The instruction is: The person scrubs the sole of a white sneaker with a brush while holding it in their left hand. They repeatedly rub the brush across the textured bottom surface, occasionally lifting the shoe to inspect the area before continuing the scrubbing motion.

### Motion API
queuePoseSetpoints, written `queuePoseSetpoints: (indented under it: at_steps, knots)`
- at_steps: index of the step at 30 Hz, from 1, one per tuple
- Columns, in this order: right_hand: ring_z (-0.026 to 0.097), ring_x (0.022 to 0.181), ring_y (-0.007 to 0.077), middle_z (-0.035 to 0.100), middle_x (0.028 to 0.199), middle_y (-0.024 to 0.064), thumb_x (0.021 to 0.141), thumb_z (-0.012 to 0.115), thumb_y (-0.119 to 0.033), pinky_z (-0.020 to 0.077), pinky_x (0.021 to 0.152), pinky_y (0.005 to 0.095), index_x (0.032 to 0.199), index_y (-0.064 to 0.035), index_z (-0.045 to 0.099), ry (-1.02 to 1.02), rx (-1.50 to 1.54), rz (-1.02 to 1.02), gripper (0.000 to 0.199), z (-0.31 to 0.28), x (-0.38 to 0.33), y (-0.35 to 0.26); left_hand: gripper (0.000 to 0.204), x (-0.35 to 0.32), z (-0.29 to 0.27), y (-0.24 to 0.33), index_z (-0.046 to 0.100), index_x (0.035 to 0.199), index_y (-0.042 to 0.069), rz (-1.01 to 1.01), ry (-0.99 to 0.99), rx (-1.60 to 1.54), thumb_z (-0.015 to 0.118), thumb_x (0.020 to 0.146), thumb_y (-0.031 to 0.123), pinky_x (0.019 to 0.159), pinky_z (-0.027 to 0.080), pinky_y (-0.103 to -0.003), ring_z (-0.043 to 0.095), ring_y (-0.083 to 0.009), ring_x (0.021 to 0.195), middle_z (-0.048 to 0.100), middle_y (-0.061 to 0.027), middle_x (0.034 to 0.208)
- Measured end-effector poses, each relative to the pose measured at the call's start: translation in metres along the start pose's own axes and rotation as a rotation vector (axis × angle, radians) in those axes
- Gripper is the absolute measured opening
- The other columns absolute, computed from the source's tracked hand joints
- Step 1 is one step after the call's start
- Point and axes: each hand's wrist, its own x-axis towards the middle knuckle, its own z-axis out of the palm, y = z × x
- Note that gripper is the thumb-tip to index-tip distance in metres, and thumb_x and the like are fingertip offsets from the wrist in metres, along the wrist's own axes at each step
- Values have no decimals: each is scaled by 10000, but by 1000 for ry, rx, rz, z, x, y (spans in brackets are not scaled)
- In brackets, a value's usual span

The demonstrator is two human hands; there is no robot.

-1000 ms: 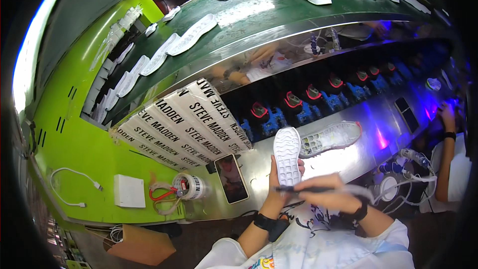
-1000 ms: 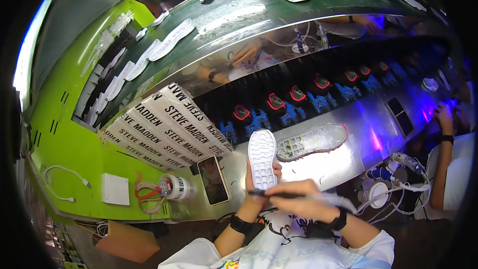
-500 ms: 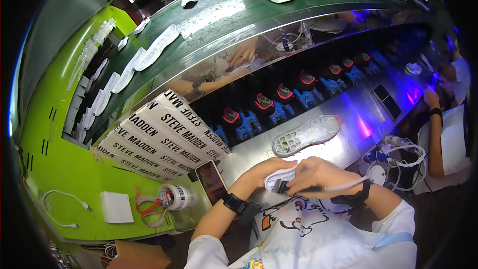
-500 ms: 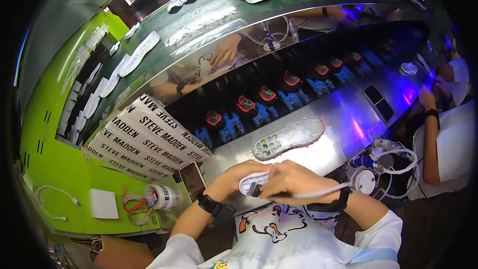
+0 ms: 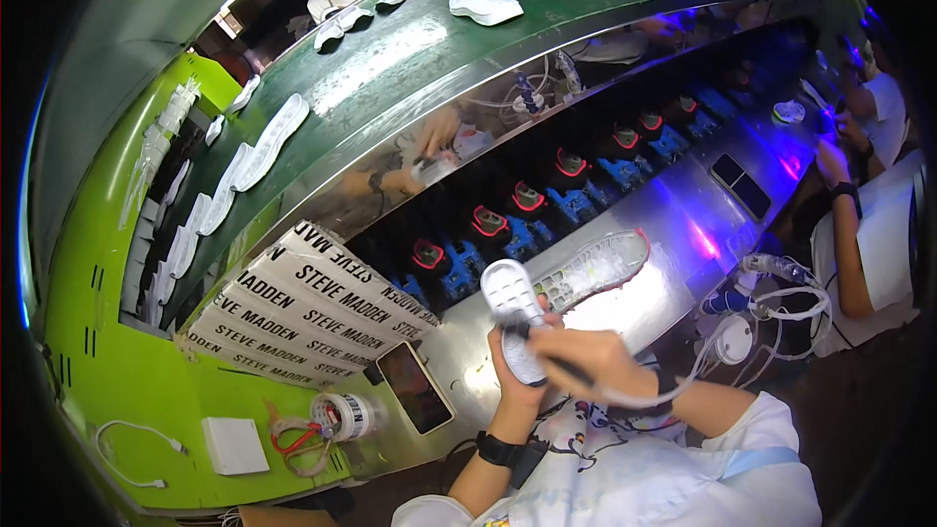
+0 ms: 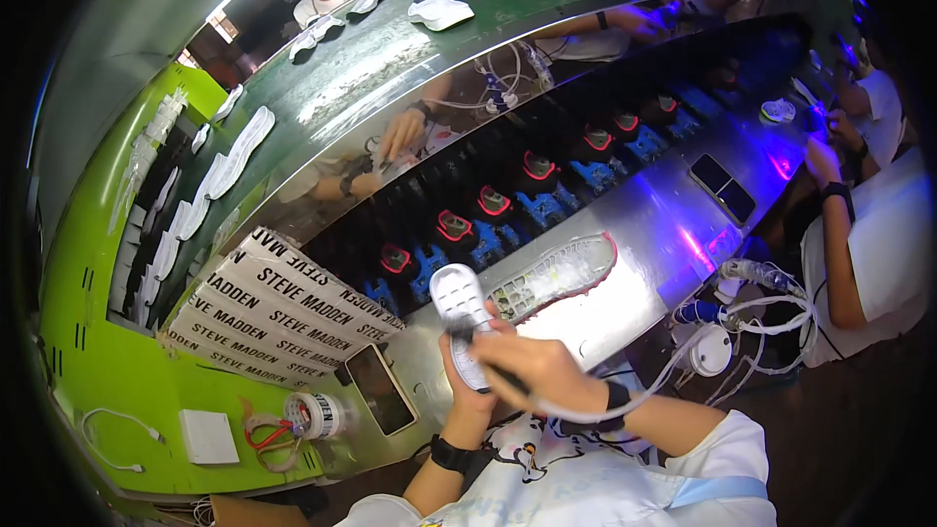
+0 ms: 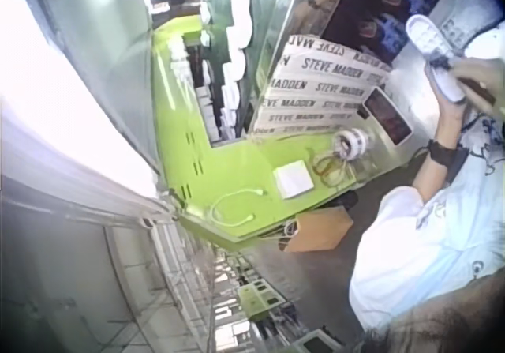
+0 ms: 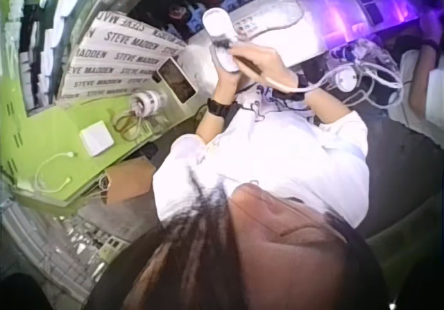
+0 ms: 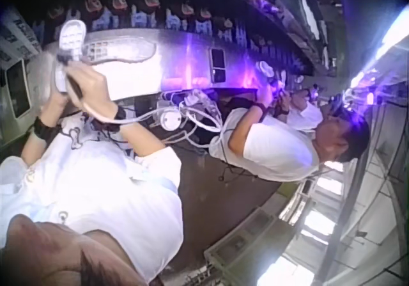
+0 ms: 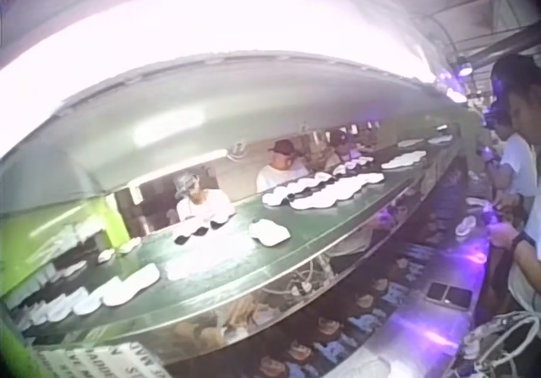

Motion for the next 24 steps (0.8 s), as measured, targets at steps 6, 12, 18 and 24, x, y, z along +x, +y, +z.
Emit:
queuePoseSetpoints:
  at_steps: [6, 12, 18, 24]
  knots:
    - [637, 806, 120, 673, 883, 122, 796, 640, -86, 494, 745, 272, 955, -10, 661, -196, 342, 418, 177, -14, 1, -6, 506, -1, 16, -1, 473, 1201, 20, 192, 24, 172, 547, 846, 372, 844, 439, -365, 487, -241, 974, 524, -124, 1098]
    - [608, 579, 86, 646, 679, 69, 865, 561, -142, 488, 548, 222, 866, -10, 675, -223, 491, 459, 174, -21, 14, 1, 587, 7, 20, 17, 456, 1189, -37, 14, -113, 271, 513, 838, 431, 842, 449, -365, 493, -257, 968, 517, -162, 1071]
    - [609, 662, 114, 651, 800, 89, 851, 550, -86, 481, 618, 247, 902, -3, 647, -454, 487, 330, 136, -50, 28, -11, 563, 8, 45, 31, 432, 1216, -112, -139, -20, 756, 448, 865, 327, 874, 485, -400, 607, -334, 976, 568, -253, 1124]
    - [609, 706, 226, 617, 798, 119, 819, 577, -67, 483, 638, 311, 872, 13, 613, -462, 270, 9, 102, -56, 22, -11, 358, 15, 84, 20, 569, 1081, -84, -425, 228, 931, 550, 845, 185, 748, 535, -302, 655, -229, 835, 646, -180, 971]
